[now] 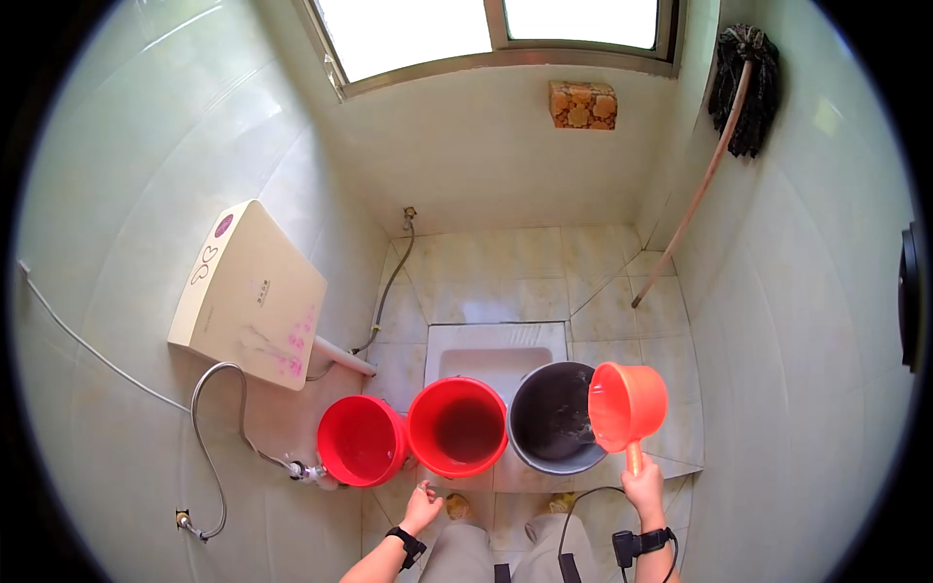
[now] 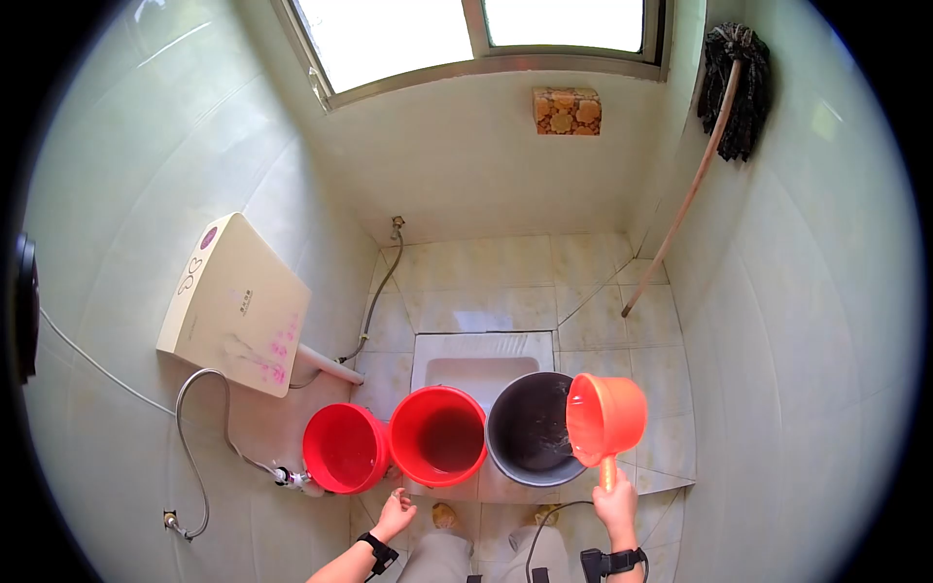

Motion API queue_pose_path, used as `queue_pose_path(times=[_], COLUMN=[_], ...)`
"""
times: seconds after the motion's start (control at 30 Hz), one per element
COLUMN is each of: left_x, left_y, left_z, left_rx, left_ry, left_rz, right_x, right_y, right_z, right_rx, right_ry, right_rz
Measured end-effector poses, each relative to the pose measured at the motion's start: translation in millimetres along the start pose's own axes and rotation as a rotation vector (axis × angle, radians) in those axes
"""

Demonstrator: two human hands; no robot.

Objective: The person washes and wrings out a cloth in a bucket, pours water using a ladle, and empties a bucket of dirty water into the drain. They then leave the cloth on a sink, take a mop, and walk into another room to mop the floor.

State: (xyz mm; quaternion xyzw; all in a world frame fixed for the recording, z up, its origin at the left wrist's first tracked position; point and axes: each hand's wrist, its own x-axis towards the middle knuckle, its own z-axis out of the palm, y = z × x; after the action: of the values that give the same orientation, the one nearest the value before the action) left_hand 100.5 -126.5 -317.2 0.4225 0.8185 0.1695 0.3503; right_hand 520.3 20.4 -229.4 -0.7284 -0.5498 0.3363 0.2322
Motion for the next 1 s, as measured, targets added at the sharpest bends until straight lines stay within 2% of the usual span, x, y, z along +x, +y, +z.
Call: queue_pose_path(times=[0.03, 0.1, 0.3, 0.33, 0.37, 0.43, 0.47, 0.5, 0.57, 0.63, 0.67, 0.7, 0.73, 0.77, 0.83, 0.9, 0.93, 0.97, 1.0], left_x=[0, -3, -16, -20, -28, -44, -52, -60, -83, -96, -113, -120, -133, -147, -174, -200, -214, -227, -236], left_y=[3, 6, 0, -9, -10, -10, -11, -18, -11, -37, -20, -35, -40, -44, -50, -57, -62, -67, -72], left_z=[-3, -8, -15, -14, -16, -19, -26, -25, -37, -30, -47, -40, -38, -37, -35, -31, -26, -20, -16], left_rx=[-0.006, -0.026, -0.028, 0.023, -0.004, -0.05, -0.044, -0.02, -0.11, -0.081, -0.16, -0.091, -0.099, -0.109, -0.129, -0.194, -0.213, -0.244, -0.276], left_ry=[0.008, 0.018, 0.153, 0.183, 0.197, 0.252, 0.221, 0.266, 0.305, 0.357, 0.313, 0.363, 0.389, 0.415, 0.418, 0.425, 0.446, 0.436, 0.422], left_rz=[-0.024, -0.065, -0.051, -0.019, -0.057, -0.09, -0.106, -0.087, -0.186, -0.187, -0.285, -0.248, -0.29, -0.333, -0.422, -0.488, -0.525, -0.573, -0.617], right_x=[0, 0, 7, 9, 8, 16, 15, 22, 36, 55, 64, 73, 70, 52, 4, -19, 7, 1, 5], right_y=[-2, -1, 11, 12, 19, 23, 7, 7, 19, 0, -12, -18, -43, -80, -161, -195, -174, -173, -171], right_z=[-1, -2, 11, 13, 17, 27, 26, 34, 43, 52, 60, 74, 79, 83, 83, 105, 139, 178, 216], right_rx=[0.0, -0.217, -0.514, -0.573, -0.619, -0.591, -0.597, -0.605, -0.533, 0.046, 0.229, 0.433, 0.464, 0.542, 0.289, 0.238, -0.018, 0.351, 0.251], right_ry=[-0.007, 0.014, -0.012, -0.033, -0.115, 0.068, 0.006, -0.059, 0.014, -0.361, -0.484, -0.602, -0.785, -0.839, -0.927, -1.108, -1.08, -1.221, -1.202], right_rz=[-0.005, -0.104, -0.232, -0.234, -0.324, -0.427, -0.345, -0.435, -0.449, -0.144, -0.09, -0.001, 0.078, 0.153, 0.013, -0.166, -0.869, -0.294, -0.334])
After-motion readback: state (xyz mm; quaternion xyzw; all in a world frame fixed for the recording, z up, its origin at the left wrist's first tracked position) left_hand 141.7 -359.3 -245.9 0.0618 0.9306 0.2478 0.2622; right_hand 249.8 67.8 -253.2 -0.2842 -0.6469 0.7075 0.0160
